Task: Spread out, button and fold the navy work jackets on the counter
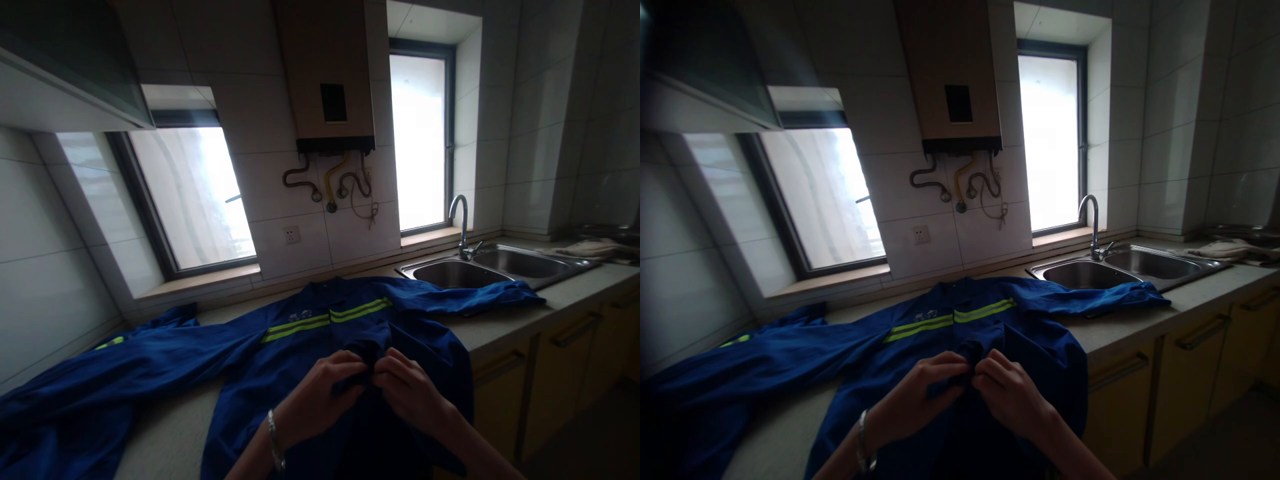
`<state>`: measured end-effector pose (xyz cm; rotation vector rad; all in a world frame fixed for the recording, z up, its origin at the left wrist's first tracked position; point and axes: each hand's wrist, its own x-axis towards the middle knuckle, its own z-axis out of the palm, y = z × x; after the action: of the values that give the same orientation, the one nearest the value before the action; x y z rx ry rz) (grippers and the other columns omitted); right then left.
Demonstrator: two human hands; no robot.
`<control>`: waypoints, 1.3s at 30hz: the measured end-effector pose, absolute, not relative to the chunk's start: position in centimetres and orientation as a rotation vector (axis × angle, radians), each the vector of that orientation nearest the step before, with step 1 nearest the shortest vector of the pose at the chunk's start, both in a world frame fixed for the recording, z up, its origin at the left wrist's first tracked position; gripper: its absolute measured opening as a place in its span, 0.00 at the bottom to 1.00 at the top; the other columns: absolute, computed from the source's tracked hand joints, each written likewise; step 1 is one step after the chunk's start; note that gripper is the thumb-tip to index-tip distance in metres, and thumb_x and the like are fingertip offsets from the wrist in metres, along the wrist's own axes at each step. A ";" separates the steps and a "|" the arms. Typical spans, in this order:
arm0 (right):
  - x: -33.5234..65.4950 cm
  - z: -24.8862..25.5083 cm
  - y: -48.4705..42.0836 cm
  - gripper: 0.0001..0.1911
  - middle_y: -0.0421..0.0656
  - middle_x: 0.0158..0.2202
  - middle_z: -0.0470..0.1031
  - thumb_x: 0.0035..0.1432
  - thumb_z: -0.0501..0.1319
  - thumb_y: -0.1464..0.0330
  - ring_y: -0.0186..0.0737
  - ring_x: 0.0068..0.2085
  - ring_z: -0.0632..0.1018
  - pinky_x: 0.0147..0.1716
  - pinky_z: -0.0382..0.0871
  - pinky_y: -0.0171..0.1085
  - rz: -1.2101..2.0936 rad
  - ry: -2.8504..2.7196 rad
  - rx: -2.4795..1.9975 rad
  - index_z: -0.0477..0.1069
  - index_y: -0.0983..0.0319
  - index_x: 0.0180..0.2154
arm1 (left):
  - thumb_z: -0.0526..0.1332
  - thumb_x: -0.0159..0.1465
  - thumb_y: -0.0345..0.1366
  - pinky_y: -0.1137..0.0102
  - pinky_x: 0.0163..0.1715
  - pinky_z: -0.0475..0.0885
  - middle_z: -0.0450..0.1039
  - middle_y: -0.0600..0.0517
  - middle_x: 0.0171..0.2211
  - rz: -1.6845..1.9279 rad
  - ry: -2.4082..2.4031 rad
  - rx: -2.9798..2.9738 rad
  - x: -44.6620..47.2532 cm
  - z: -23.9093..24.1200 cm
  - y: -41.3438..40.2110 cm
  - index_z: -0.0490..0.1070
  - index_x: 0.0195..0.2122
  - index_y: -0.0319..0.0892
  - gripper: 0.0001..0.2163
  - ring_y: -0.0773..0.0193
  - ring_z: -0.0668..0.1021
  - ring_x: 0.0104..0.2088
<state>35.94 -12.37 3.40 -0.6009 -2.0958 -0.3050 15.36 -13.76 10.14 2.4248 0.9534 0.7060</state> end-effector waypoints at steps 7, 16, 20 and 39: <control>35.6 3.2 -12.4 0.13 0.41 0.31 0.71 0.61 0.50 0.78 0.33 0.31 0.68 0.25 0.60 0.32 -0.371 -2.065 -0.570 0.69 0.62 0.30 | 0.58 0.59 0.27 0.75 0.41 0.67 0.73 0.53 0.39 0.617 1.093 2.532 15.6 10.0 -14.3 0.73 0.41 0.44 0.11 0.67 0.75 0.39; 35.5 2.7 -12.2 0.16 0.43 0.32 0.71 0.64 0.46 0.76 0.32 0.33 0.70 0.30 0.67 0.29 -0.420 -2.026 -0.564 0.69 0.62 0.31 | 0.57 0.55 0.27 0.74 0.39 0.66 0.70 0.52 0.36 0.522 1.257 2.509 16.6 10.0 -14.6 0.68 0.34 0.41 0.07 0.65 0.73 0.38; 35.6 2.4 -12.2 0.13 0.43 0.34 0.71 0.63 0.47 0.77 0.34 0.35 0.72 0.33 0.70 0.31 -0.416 -2.007 -0.562 0.69 0.63 0.35 | 0.56 0.54 0.26 0.71 0.40 0.66 0.70 0.50 0.37 0.503 1.321 2.561 17.1 9.6 -14.5 0.67 0.34 0.40 0.07 0.63 0.73 0.39; 33.9 2.4 -14.1 0.14 0.46 0.43 0.66 0.54 0.56 0.77 0.35 0.41 0.73 0.39 0.70 0.32 0.470 -1.869 -0.719 0.66 0.62 0.43 | 0.56 0.54 0.26 0.69 0.39 0.66 0.71 0.51 0.36 0.523 1.390 2.637 16.8 6.8 -12.8 0.64 0.36 0.42 0.09 0.61 0.74 0.38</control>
<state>33.89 -14.07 2.44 -0.7193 -1.8688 0.4704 16.78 -12.77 6.78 2.6371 1.3901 0.5232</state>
